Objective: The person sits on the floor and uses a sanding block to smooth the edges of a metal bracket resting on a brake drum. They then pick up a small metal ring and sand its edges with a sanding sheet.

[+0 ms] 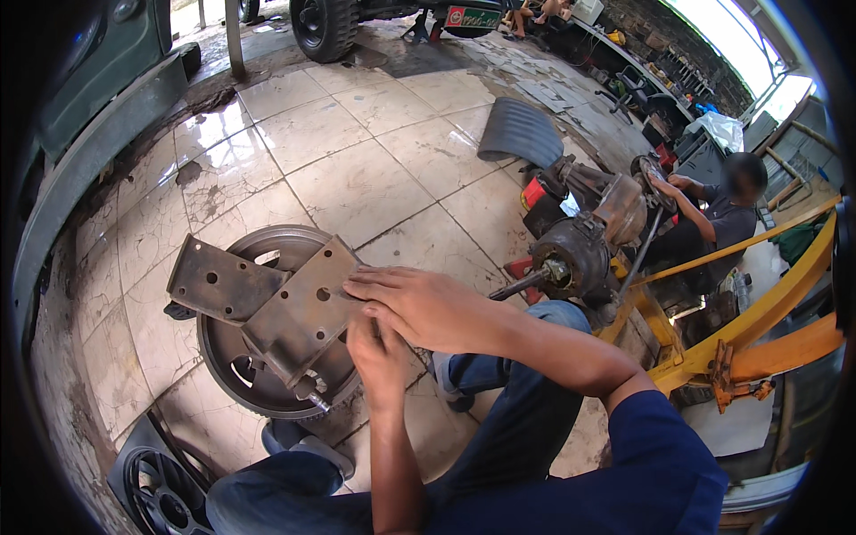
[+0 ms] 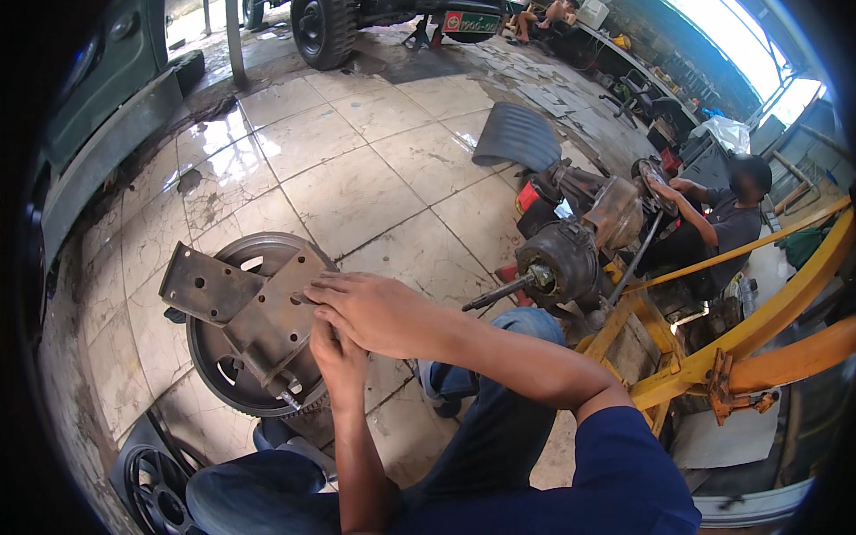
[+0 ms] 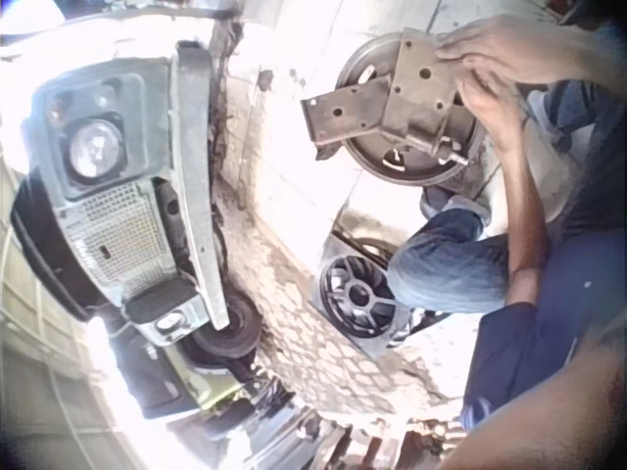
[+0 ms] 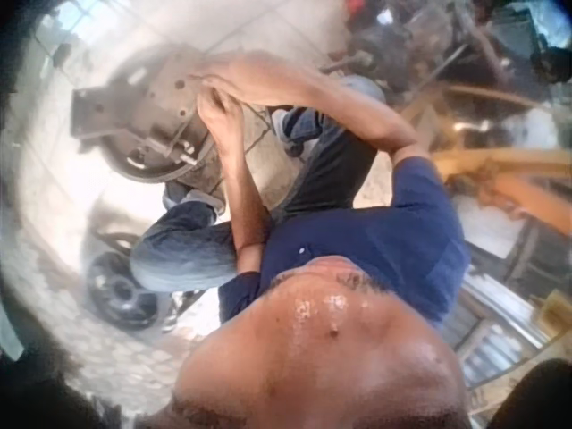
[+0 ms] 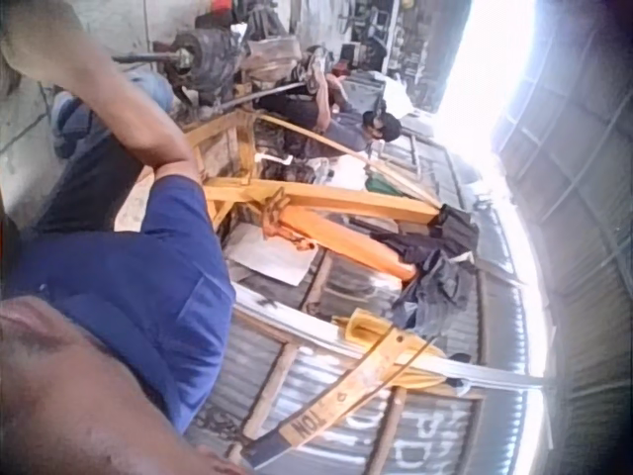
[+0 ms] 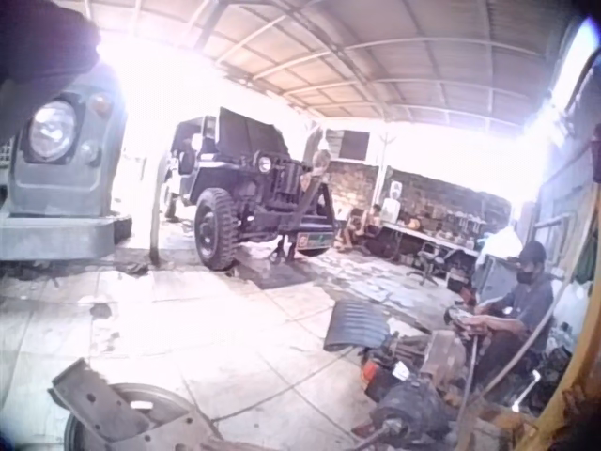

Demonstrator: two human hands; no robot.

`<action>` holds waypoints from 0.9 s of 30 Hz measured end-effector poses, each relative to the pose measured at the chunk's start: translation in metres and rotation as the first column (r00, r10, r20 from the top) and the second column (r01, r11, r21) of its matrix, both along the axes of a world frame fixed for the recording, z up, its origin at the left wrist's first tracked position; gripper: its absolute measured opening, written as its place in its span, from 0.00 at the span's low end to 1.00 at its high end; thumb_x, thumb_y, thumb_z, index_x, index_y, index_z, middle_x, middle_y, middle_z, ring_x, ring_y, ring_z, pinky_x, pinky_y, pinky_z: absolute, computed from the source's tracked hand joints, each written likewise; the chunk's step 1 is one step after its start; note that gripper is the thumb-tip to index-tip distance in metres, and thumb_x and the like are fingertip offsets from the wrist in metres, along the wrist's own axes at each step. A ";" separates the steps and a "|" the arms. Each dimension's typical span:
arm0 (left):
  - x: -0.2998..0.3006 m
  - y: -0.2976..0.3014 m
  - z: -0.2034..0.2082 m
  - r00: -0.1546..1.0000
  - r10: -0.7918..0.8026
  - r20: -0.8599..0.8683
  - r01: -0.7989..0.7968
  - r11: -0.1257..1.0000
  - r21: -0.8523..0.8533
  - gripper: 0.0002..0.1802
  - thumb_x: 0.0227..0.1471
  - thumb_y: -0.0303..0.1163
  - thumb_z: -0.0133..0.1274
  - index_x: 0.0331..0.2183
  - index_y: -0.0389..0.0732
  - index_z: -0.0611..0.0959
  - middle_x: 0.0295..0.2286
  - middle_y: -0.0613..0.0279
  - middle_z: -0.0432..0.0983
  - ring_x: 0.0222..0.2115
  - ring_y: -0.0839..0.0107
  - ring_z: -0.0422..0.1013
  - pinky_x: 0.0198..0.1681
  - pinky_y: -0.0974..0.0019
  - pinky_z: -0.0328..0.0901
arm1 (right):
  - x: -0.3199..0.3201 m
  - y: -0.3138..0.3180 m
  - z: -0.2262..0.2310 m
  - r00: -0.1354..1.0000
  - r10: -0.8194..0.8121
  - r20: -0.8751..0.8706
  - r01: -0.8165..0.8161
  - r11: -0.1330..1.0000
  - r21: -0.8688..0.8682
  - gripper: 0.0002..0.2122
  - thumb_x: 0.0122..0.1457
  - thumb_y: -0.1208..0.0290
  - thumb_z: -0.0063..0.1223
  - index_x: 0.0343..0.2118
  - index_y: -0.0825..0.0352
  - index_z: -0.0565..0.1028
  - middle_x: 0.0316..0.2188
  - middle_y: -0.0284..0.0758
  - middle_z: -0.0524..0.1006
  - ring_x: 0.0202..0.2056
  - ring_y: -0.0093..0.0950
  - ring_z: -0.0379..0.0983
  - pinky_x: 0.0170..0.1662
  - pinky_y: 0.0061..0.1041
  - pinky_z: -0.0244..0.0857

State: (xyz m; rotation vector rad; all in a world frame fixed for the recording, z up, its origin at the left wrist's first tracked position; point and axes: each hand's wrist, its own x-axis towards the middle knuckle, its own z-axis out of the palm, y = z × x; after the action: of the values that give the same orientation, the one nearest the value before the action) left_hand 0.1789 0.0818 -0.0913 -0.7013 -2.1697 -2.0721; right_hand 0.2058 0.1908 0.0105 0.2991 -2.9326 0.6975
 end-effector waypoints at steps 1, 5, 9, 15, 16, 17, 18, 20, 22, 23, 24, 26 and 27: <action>-0.008 -0.004 -0.005 0.998 0.053 0.040 -0.056 0.997 0.052 0.12 0.61 0.29 0.45 0.41 0.29 0.74 0.34 0.44 0.74 0.34 0.60 0.73 0.36 0.63 0.67 | 0.000 -0.002 -0.002 0.999 0.026 -0.035 -0.025 0.999 0.029 0.18 0.66 0.66 0.40 0.55 0.69 0.70 0.56 0.42 0.69 0.58 0.37 0.64 0.61 0.33 0.59; 0.007 0.009 0.000 0.998 -0.009 -0.055 0.013 0.997 0.074 0.18 0.58 0.22 0.45 0.49 0.26 0.69 0.43 0.37 0.68 0.43 0.41 0.69 0.46 0.53 0.65 | -0.006 -0.003 -0.004 1.000 -0.008 -0.027 0.009 0.999 0.052 0.18 0.66 0.66 0.41 0.54 0.68 0.70 0.55 0.41 0.71 0.57 0.37 0.66 0.60 0.33 0.60; 0.013 0.008 0.010 0.991 -0.040 -0.126 0.048 0.997 0.068 0.20 0.57 0.22 0.45 0.51 0.26 0.67 0.43 0.37 0.67 0.45 0.39 0.66 0.48 0.52 0.63 | -0.004 -0.004 0.001 0.998 -0.050 0.039 0.049 0.998 0.025 0.17 0.65 0.68 0.42 0.54 0.68 0.71 0.54 0.40 0.73 0.56 0.37 0.67 0.59 0.33 0.61; 0.011 0.002 0.011 0.996 -0.086 -0.008 0.087 0.993 0.078 0.16 0.58 0.22 0.44 0.48 0.26 0.68 0.42 0.37 0.67 0.42 0.41 0.66 0.45 0.50 0.63 | -0.005 -0.005 0.000 0.999 -0.019 -0.044 0.021 0.998 0.053 0.17 0.65 0.69 0.42 0.54 0.68 0.71 0.53 0.40 0.73 0.55 0.38 0.68 0.58 0.34 0.62; 0.013 0.004 0.012 0.997 -0.081 -0.020 0.082 0.994 0.067 0.18 0.59 0.24 0.43 0.50 0.27 0.67 0.44 0.37 0.67 0.43 0.42 0.67 0.46 0.52 0.63 | -0.005 -0.003 -0.001 0.999 -0.037 -0.025 0.038 0.998 0.055 0.17 0.65 0.69 0.42 0.54 0.68 0.71 0.53 0.41 0.73 0.54 0.39 0.68 0.58 0.34 0.62; 0.015 0.006 0.012 0.997 -0.076 -0.033 0.077 0.995 0.057 0.19 0.60 0.26 0.42 0.51 0.28 0.67 0.46 0.37 0.67 0.45 0.43 0.67 0.47 0.53 0.62 | -0.005 -0.003 0.000 0.999 -0.052 0.001 0.052 0.998 0.048 0.17 0.65 0.68 0.42 0.54 0.68 0.71 0.52 0.41 0.73 0.54 0.39 0.69 0.58 0.34 0.62; 0.016 0.007 0.013 0.996 -0.071 -0.045 0.073 0.996 0.047 0.20 0.62 0.28 0.41 0.53 0.28 0.66 0.48 0.36 0.67 0.46 0.45 0.67 0.49 0.54 0.62 | -0.006 -0.002 0.001 0.997 -0.067 0.027 0.066 0.997 0.041 0.17 0.65 0.68 0.42 0.54 0.68 0.71 0.52 0.41 0.74 0.54 0.40 0.69 0.57 0.34 0.63; 0.012 0.003 0.014 0.990 -0.139 -0.034 0.141 0.988 0.064 0.19 0.62 0.27 0.40 0.53 0.28 0.67 0.47 0.37 0.69 0.46 0.45 0.68 0.48 0.55 0.63 | -0.005 0.001 0.003 0.994 -0.100 0.054 0.098 0.995 0.034 0.17 0.65 0.67 0.41 0.53 0.68 0.71 0.52 0.41 0.74 0.53 0.40 0.69 0.57 0.34 0.63; 0.010 0.001 0.014 0.983 -0.180 0.046 0.177 0.982 0.071 0.19 0.62 0.27 0.40 0.52 0.28 0.68 0.46 0.37 0.70 0.46 0.44 0.68 0.49 0.56 0.63 | -0.003 0.002 0.005 0.990 -0.129 0.054 0.127 0.991 0.029 0.17 0.66 0.66 0.41 0.53 0.68 0.72 0.51 0.42 0.74 0.52 0.40 0.70 0.57 0.34 0.63; 0.010 0.001 0.014 0.975 -0.186 0.121 0.178 0.982 0.070 0.19 0.61 0.26 0.40 0.52 0.28 0.69 0.45 0.37 0.70 0.46 0.44 0.69 0.49 0.56 0.63 | -0.002 0.003 0.004 0.993 -0.113 0.039 0.113 0.993 0.017 0.17 0.66 0.66 0.41 0.53 0.68 0.72 0.51 0.42 0.74 0.52 0.40 0.70 0.57 0.35 0.63; 0.009 0.000 0.014 0.962 -0.190 0.195 0.180 0.981 0.068 0.19 0.61 0.25 0.40 0.52 0.27 0.69 0.45 0.37 0.71 0.47 0.43 0.69 0.50 0.57 0.62 | 0.000 0.004 0.003 0.995 -0.099 0.024 0.099 0.995 0.004 0.17 0.66 0.65 0.41 0.53 0.68 0.72 0.51 0.42 0.74 0.53 0.40 0.70 0.57 0.35 0.63; 0.005 0.000 0.016 0.975 -0.171 0.142 0.160 0.983 0.085 0.14 0.59 0.24 0.43 0.46 0.28 0.71 0.40 0.39 0.71 0.40 0.42 0.68 0.46 0.52 0.63 | 0.000 0.007 0.005 0.997 -0.080 -0.001 0.080 0.997 0.011 0.18 0.66 0.65 0.41 0.53 0.69 0.71 0.52 0.42 0.74 0.53 0.40 0.69 0.57 0.35 0.63; 0.004 0.001 0.017 0.980 -0.161 0.116 0.151 0.984 0.094 0.12 0.58 0.23 0.44 0.43 0.29 0.72 0.37 0.40 0.70 0.37 0.42 0.68 0.43 0.50 0.63 | -0.001 0.009 0.005 0.997 -0.075 -0.007 0.075 0.997 0.023 0.18 0.66 0.65 0.41 0.53 0.69 0.71 0.52 0.42 0.74 0.53 0.40 0.69 0.57 0.35 0.63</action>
State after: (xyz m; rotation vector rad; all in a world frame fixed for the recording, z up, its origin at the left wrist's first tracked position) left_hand 0.1834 0.0830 -0.0745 -0.7777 -2.1357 -2.3290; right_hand 0.2053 0.1995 0.0155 0.1917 -2.9311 0.6513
